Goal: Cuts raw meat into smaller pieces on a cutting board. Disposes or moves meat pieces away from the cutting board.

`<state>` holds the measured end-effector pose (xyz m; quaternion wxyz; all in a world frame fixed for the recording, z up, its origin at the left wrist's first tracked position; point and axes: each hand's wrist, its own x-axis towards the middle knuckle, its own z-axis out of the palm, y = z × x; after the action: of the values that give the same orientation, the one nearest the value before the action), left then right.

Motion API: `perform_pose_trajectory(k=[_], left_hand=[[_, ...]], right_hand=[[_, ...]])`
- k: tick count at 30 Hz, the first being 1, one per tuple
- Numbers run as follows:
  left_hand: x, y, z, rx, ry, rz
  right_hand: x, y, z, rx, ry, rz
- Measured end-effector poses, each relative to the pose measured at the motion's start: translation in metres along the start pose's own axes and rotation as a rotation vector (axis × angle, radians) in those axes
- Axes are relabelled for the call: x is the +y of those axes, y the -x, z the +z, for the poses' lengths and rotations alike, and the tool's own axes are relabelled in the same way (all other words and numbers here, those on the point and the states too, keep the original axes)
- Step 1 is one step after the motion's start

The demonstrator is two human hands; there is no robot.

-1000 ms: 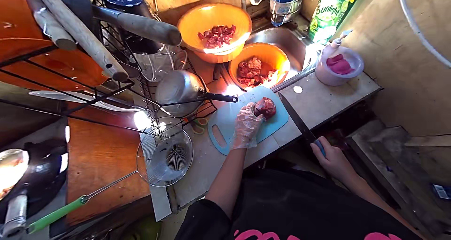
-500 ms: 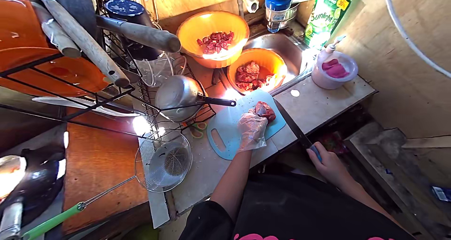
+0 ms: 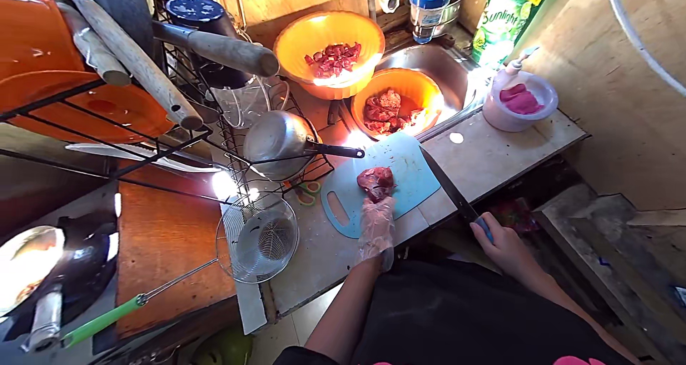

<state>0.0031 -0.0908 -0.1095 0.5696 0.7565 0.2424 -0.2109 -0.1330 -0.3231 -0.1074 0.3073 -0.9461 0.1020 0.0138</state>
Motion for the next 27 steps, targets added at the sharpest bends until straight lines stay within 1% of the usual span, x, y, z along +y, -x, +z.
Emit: perform_pose_trajectory(k=[2,4,6,8,9,10,12,13,14,17,19,21,23,25,27], left_hand=[[0.005,0.006,-0.016,-0.197,-0.230,0.012],[0.020,0.006,-0.041,-0.330,-0.554,0.073],[0.038,0.006,-0.064,-0.345,-0.759,0.125],[0.054,0.003,-0.077,-0.286,-0.881,0.188],[0.060,-0.001,-0.079,-0.257,-0.937,0.250],[0.063,-0.006,-0.078,-0.225,-0.982,0.351],[0.062,-0.017,-0.072,-0.208,-1.025,0.662],[0.064,-0.025,-0.067,-0.243,-1.073,0.750],[0.065,-0.032,-0.061,-0.292,-1.143,0.762],[0.067,-0.053,-0.046,-0.400,-1.304,0.702],[0.067,-0.063,-0.043,-0.409,-1.295,0.662],[0.070,-0.061,-0.042,-0.363,-1.229,0.560],[0.064,-0.053,-0.039,-0.266,-1.153,0.456],[0.052,-0.036,-0.030,-0.151,-1.071,0.345],[0.045,-0.017,-0.021,-0.094,-0.971,0.223]], right_hand=[[-0.001,-0.002,0.000,-0.019,0.002,0.000],[-0.002,-0.005,-0.001,-0.034,-0.004,0.008],[-0.003,-0.006,-0.003,-0.052,-0.007,0.016],[-0.003,-0.008,-0.002,-0.054,-0.005,0.002],[-0.003,-0.009,-0.002,-0.053,-0.002,-0.005],[-0.004,-0.010,-0.002,-0.050,0.000,-0.011],[-0.005,-0.011,-0.002,-0.054,-0.005,-0.013],[-0.006,-0.011,-0.002,-0.056,-0.005,-0.014],[-0.006,-0.011,-0.002,-0.057,-0.004,-0.015],[-0.005,-0.009,-0.003,-0.038,-0.001,-0.022],[-0.004,-0.007,-0.005,-0.028,-0.005,-0.009],[-0.002,-0.004,-0.004,-0.023,-0.014,0.009],[-0.001,-0.001,-0.002,-0.026,-0.016,0.025],[-0.004,0.000,-0.001,-0.044,-0.015,0.041],[-0.011,-0.001,0.001,-0.066,-0.006,0.036]])
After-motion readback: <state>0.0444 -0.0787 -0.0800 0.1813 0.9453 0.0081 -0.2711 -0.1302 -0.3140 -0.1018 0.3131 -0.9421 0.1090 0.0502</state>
